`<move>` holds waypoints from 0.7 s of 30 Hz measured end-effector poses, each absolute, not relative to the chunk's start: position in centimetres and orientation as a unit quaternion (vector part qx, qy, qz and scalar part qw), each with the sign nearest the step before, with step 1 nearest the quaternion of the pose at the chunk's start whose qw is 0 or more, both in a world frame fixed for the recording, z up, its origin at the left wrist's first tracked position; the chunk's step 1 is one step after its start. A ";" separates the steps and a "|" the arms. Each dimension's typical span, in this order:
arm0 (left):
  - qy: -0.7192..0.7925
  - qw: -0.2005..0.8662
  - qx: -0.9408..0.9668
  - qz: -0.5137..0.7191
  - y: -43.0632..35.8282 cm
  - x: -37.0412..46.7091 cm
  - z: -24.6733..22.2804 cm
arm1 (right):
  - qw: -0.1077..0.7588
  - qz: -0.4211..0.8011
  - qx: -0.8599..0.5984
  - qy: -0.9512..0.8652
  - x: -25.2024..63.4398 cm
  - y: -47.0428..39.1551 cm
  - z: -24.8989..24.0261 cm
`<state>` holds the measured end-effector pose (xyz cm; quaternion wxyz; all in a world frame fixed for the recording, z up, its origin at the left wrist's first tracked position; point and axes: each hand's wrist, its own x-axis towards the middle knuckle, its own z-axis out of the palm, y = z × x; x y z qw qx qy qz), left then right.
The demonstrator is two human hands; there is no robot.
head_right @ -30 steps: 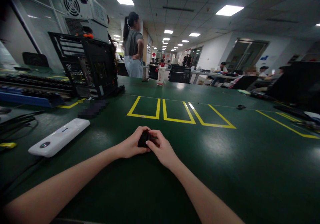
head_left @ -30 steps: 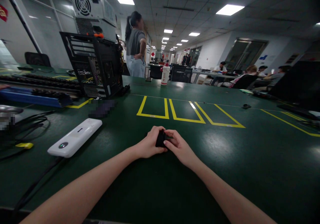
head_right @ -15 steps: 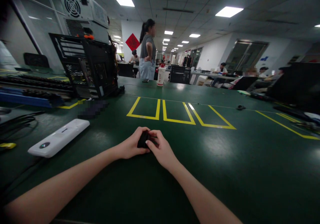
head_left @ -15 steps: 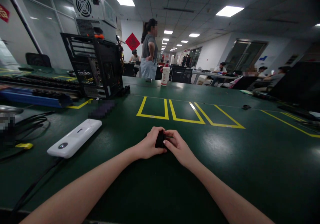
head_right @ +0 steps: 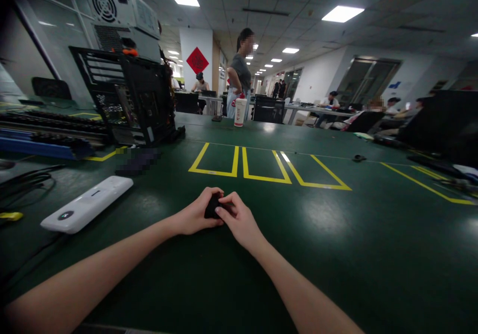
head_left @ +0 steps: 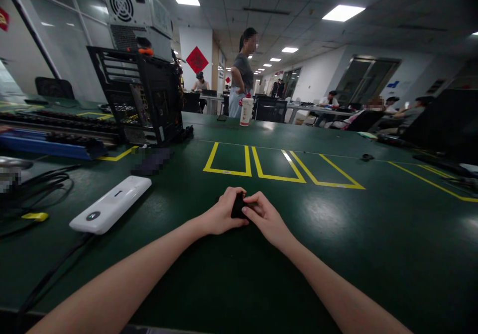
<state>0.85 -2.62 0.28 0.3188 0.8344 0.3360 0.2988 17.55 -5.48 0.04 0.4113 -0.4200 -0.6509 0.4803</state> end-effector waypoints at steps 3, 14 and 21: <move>0.334 0.323 0.833 0.300 -2.6 0.9 0.3 | 0.409 0.475 -0.420 -0.656 17.6 -5.3 0.0; 0.332 0.291 0.845 0.302 -2.4 0.8 -0.1 | 0.405 0.526 -0.392 -0.637 17.6 -5.7 0.4; 0.337 0.298 0.841 0.301 -2.2 0.9 -0.4 | 0.458 0.461 -0.461 -0.605 18.7 -4.9 -0.1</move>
